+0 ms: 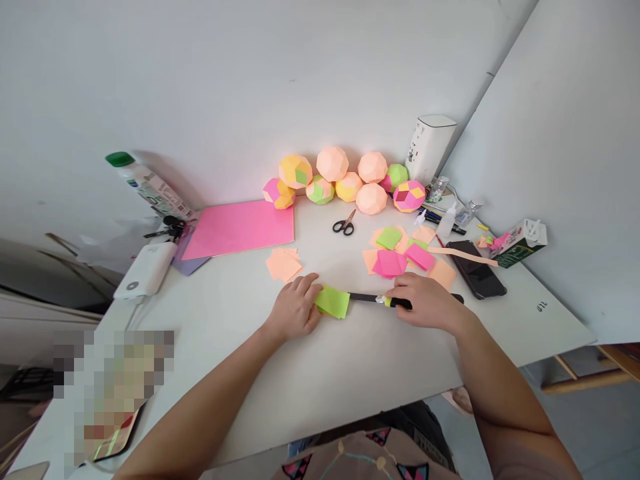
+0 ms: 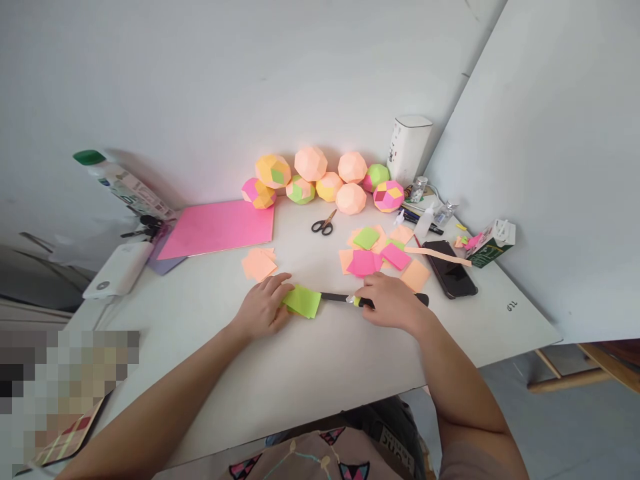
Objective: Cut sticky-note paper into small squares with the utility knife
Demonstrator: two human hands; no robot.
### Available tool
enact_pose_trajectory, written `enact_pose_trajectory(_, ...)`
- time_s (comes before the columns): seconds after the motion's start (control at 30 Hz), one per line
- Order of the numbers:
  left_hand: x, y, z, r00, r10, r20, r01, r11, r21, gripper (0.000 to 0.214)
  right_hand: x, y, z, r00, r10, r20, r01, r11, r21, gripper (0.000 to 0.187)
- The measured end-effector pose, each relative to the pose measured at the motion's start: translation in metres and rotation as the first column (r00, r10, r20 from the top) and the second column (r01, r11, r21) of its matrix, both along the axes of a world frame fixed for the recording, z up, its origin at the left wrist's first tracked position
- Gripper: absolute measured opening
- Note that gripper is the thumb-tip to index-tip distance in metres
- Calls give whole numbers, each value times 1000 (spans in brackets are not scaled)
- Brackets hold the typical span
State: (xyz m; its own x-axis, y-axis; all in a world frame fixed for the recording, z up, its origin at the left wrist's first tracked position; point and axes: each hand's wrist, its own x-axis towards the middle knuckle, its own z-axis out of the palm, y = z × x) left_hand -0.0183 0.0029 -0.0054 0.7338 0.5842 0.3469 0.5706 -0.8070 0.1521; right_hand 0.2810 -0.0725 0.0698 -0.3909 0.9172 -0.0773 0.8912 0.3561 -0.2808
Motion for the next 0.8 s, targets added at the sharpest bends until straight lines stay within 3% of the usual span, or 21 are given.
enact_pose_trajectory(0.3, 7, -10, -2, 997, 78, 23, -78, 997, 6, 26, 11, -5, 15, 995, 17, -96, -26, 995, -95, 35)
enact_pose_trajectory(0.57, 12, -15, -5, 997, 78, 25, -79, 996, 47, 19, -6, -3, 0, 991, 66, -116, -74, 995, -69, 37)
enact_pose_trajectory(0.8, 17, -23, -3, 996, 89, 20, -88, 996, -20, 34, -13, -3, -5, 984, 94, -154, -107, 991, -84, 38)
